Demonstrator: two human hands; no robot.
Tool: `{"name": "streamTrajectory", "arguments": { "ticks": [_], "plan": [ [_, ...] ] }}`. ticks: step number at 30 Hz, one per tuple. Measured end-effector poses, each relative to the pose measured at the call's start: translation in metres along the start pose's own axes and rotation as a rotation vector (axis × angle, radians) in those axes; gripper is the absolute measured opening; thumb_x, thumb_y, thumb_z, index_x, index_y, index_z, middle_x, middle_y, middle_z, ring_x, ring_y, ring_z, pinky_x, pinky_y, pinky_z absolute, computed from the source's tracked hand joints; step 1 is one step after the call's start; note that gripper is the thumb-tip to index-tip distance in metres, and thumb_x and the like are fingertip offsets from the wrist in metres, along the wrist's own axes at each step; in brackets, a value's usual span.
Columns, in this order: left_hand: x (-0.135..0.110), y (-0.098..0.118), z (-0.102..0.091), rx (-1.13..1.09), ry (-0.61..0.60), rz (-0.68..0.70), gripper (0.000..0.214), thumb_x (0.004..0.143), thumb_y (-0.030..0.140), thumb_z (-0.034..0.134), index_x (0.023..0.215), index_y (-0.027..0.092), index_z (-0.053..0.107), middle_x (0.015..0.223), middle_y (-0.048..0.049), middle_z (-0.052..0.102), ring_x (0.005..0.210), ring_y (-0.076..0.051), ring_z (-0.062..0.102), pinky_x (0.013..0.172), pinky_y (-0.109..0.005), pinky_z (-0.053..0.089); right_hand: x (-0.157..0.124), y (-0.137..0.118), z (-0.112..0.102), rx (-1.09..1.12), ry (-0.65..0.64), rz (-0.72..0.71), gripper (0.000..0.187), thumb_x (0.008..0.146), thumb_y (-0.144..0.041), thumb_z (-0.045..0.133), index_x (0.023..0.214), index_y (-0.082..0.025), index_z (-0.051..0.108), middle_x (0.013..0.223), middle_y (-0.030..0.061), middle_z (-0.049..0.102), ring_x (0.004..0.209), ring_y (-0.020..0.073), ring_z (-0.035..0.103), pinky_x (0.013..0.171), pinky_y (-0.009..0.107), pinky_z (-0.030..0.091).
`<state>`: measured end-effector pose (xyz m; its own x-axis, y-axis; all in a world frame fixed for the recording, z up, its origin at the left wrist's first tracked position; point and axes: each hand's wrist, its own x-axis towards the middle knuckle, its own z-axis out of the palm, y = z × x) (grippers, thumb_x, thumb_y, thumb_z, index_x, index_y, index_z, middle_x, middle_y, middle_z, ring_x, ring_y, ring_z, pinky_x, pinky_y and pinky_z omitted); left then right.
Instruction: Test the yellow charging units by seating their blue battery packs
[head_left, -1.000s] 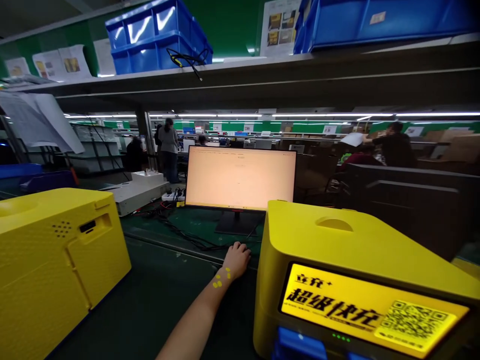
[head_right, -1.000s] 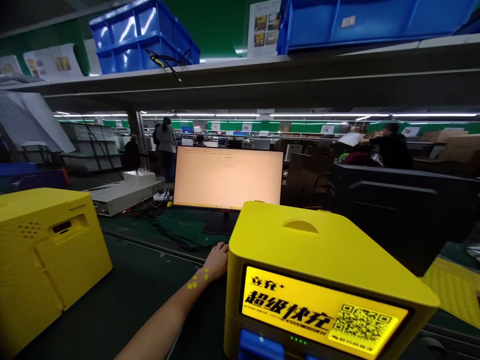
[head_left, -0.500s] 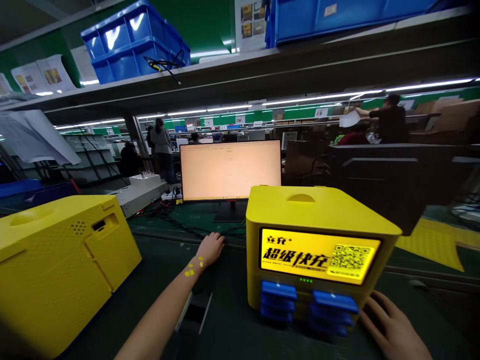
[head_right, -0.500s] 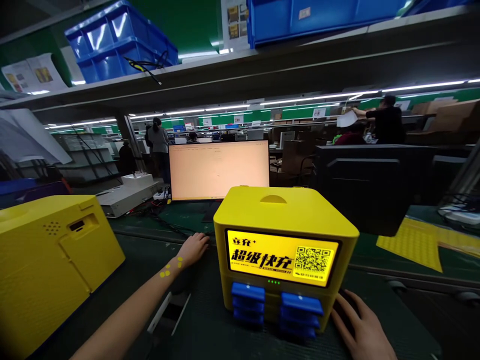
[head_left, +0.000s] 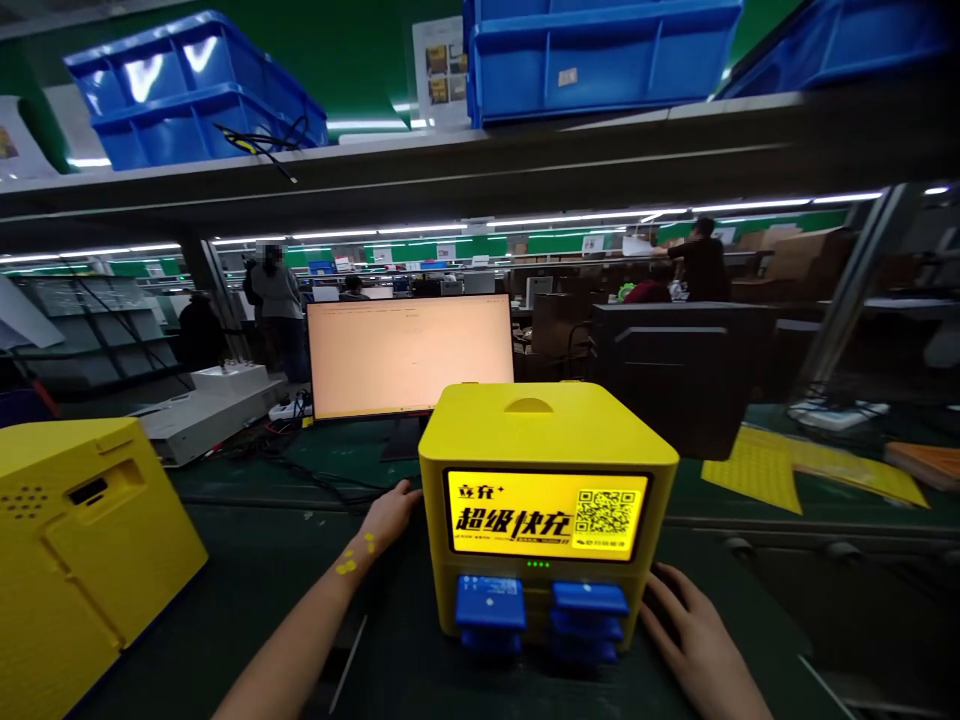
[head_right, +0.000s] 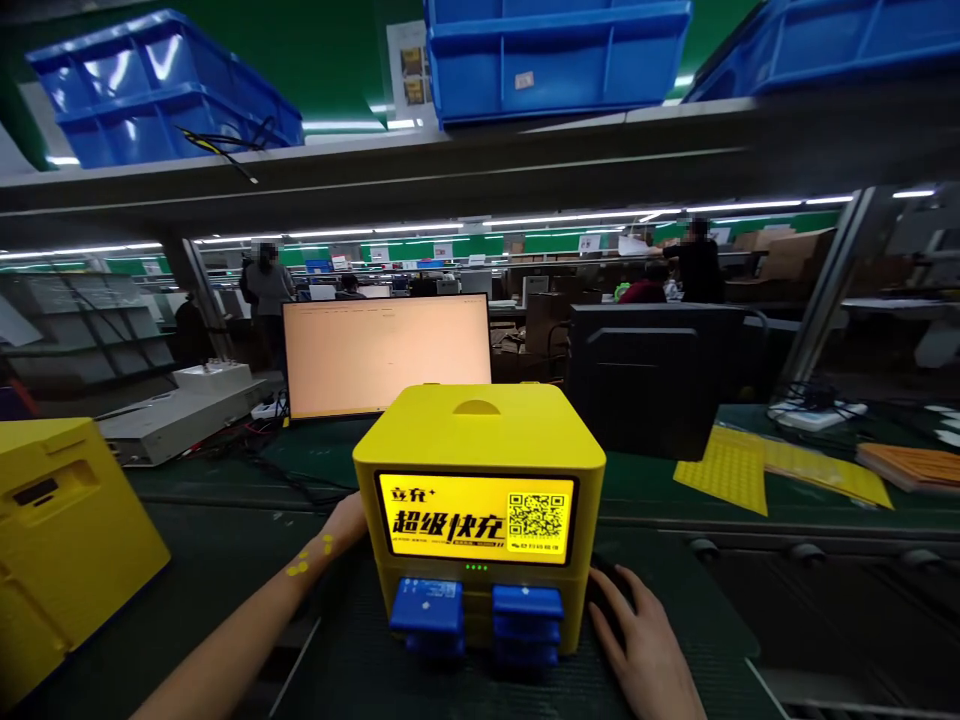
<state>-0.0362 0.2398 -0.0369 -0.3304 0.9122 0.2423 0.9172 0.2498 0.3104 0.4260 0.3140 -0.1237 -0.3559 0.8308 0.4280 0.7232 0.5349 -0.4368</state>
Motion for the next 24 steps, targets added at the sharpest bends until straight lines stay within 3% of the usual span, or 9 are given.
{"name": "streamTrajectory", "arguments": {
  "ticks": [6,9,13,15,19,22,24],
  "plan": [
    [-0.010,-0.053,-0.047,-0.345,0.337,-0.496,0.037,0.096,0.033,0.030,0.123,0.010,0.042,0.095,-0.0095,0.061,0.069,-0.014,0.061,0.064,-0.031,0.054,-0.001,-0.011,-0.007,-0.009,0.037,-0.012,0.045,0.092,-0.050,0.032,0.124,-0.026,0.053,0.129,0.0108,0.044,0.117,0.0317,0.045,0.092,0.048,0.047],
    [-0.018,-0.054,-0.065,-0.473,0.342,-0.532,0.042,0.090,0.036,0.041,0.122,0.009,0.044,0.097,-0.0108,0.061,0.081,-0.019,0.063,0.071,-0.033,0.053,-0.002,-0.014,-0.008,-0.008,0.031,-0.014,0.046,0.093,-0.050,0.031,0.125,-0.025,0.052,0.130,0.0116,0.043,0.117,0.0317,0.044,0.092,0.048,0.047],
    [-0.048,-0.019,-0.061,-0.599,0.248,-0.430,0.064,0.067,0.045,0.062,0.119,0.008,0.050,0.116,-0.0172,0.057,0.107,-0.030,0.056,0.090,-0.037,0.047,-0.003,-0.016,-0.009,-0.015,-0.007,0.021,0.048,0.093,-0.051,0.030,0.126,-0.025,0.051,0.132,0.0120,0.041,0.118,0.0329,0.043,0.090,0.049,0.048],
    [-0.073,0.008,-0.050,-0.676,0.192,-0.356,0.069,0.067,0.051,0.058,0.122,0.010,0.049,0.122,-0.0163,0.055,0.113,-0.029,0.053,0.095,-0.036,0.044,-0.003,-0.017,-0.010,-0.017,-0.015,0.029,0.048,0.093,-0.051,0.030,0.127,-0.025,0.050,0.133,0.0118,0.040,0.119,0.0332,0.042,0.090,0.049,0.048],
    [-0.131,0.062,-0.029,-0.821,0.017,-0.264,0.061,0.073,0.060,0.048,0.114,0.016,0.055,0.114,-0.0112,0.062,0.109,-0.025,0.056,0.091,-0.034,0.047,-0.002,-0.018,-0.012,-0.020,-0.011,0.006,0.048,0.093,-0.050,0.030,0.128,-0.024,0.050,0.132,0.0124,0.040,0.120,0.0336,0.042,0.091,0.049,0.047],
    [-0.163,0.088,-0.024,-0.876,-0.115,-0.240,0.056,0.072,0.063,0.050,0.105,0.018,0.060,0.110,-0.0095,0.063,0.108,-0.025,0.055,0.093,-0.033,0.045,-0.002,-0.018,-0.013,-0.025,-0.010,-0.006,0.048,0.093,-0.049,0.029,0.127,-0.023,0.051,0.131,0.0138,0.040,0.119,0.0339,0.042,0.090,0.049,0.047],
    [-0.174,0.099,-0.026,-0.878,-0.114,-0.255,0.055,0.071,0.065,0.051,0.099,0.019,0.062,0.105,-0.0077,0.063,0.106,-0.025,0.055,0.092,-0.032,0.044,-0.002,-0.018,-0.013,-0.031,-0.003,-0.015,0.048,0.093,-0.048,0.029,0.127,-0.022,0.051,0.131,0.0141,0.039,0.119,0.0337,0.042,0.091,0.049,0.047]
  ]
}}
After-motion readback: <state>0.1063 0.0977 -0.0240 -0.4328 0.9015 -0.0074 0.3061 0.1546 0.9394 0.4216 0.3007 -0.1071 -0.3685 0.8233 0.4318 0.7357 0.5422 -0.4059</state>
